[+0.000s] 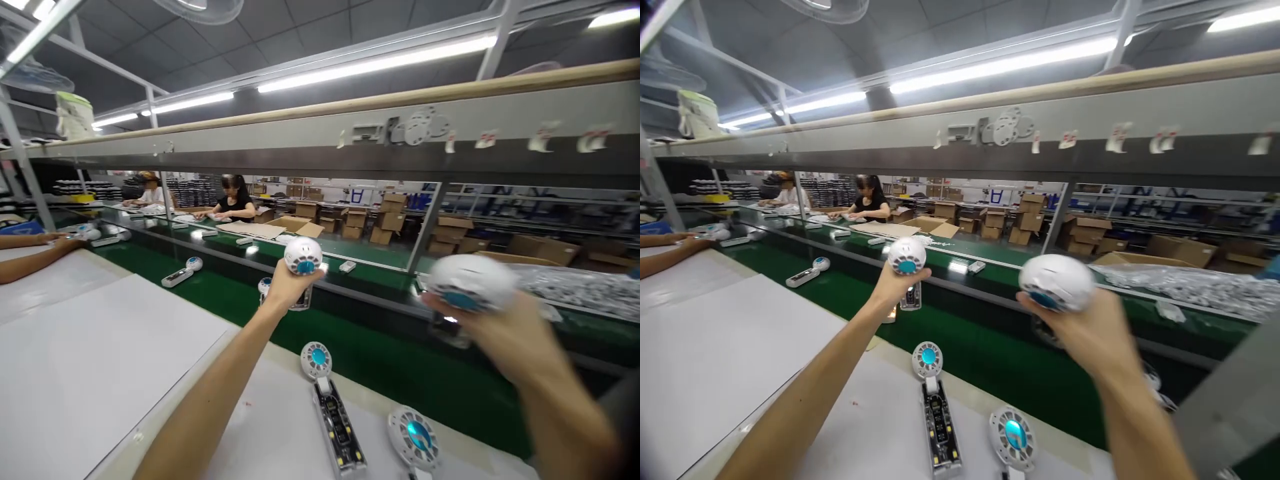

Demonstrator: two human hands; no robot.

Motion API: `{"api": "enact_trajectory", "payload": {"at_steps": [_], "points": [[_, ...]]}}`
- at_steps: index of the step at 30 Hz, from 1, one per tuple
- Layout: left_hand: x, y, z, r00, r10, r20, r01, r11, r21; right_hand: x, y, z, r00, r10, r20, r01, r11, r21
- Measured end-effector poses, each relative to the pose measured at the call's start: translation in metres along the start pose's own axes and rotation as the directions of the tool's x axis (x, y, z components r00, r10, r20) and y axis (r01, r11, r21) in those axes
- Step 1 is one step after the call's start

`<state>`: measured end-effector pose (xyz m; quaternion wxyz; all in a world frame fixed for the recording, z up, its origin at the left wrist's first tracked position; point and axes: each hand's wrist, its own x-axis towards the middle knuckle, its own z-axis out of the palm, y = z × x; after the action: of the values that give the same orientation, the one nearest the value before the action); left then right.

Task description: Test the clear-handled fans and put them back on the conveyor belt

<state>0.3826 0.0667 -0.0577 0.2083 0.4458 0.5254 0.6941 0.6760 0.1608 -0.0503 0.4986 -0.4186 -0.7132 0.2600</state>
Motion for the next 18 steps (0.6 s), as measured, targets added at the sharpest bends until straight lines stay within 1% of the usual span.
{"api": "enact_trajectory", "payload": {"at_steps": [1, 3, 5, 7, 10, 12, 13, 15, 18], "points": [[0.004, -0.015, 0.003, 0.998, -0.052, 0.03, 0.05, 0.998, 0.043, 0.002, 0.005, 0.009, 0.994, 0.099, 0.035, -0.099, 0.995, -0.025], [0.011, -0.045, 0.006, 0.984, -0.158, 0.083, 0.146, 0.98, 0.135, 0.005, 0.024, 0.033, 0.956, 0.275, 0.103, -0.269, 0.961, -0.065], [0.016, -0.075, 0.007, 0.964, -0.238, 0.119, 0.204, 0.948, 0.245, 0.008, 0.048, 0.054, 0.92, 0.37, 0.132, -0.352, 0.925, -0.142], [0.019, -0.101, 0.006, 0.952, -0.274, 0.135, 0.212, 0.91, 0.356, 0.008, 0.07, 0.068, 0.875, 0.455, 0.168, -0.406, 0.877, -0.257], [0.022, -0.132, -0.001, 0.958, -0.272, 0.093, 0.184, 0.827, 0.531, 0.005, 0.091, 0.078, 0.802, 0.559, 0.21, -0.426, 0.782, -0.456], [0.024, -0.147, -0.005, 0.964, -0.261, 0.053, 0.165, 0.741, 0.651, 0.004, 0.096, 0.081, 0.772, 0.599, 0.214, -0.402, 0.72, -0.565], [0.025, -0.153, -0.007, 0.966, -0.257, 0.039, 0.155, 0.689, 0.708, 0.004, 0.096, 0.081, 0.766, 0.607, 0.211, -0.384, 0.696, -0.606], [0.029, -0.161, -0.01, 0.968, -0.251, 0.02, 0.135, 0.583, 0.801, 0.007, 0.096, 0.077, 0.772, 0.604, 0.196, -0.352, 0.663, -0.661], [0.038, -0.163, -0.022, 0.972, -0.236, 0.012, 0.1, 0.456, 0.885, 0.01, 0.097, 0.065, 0.809, 0.575, 0.12, -0.331, 0.615, -0.715]]}}
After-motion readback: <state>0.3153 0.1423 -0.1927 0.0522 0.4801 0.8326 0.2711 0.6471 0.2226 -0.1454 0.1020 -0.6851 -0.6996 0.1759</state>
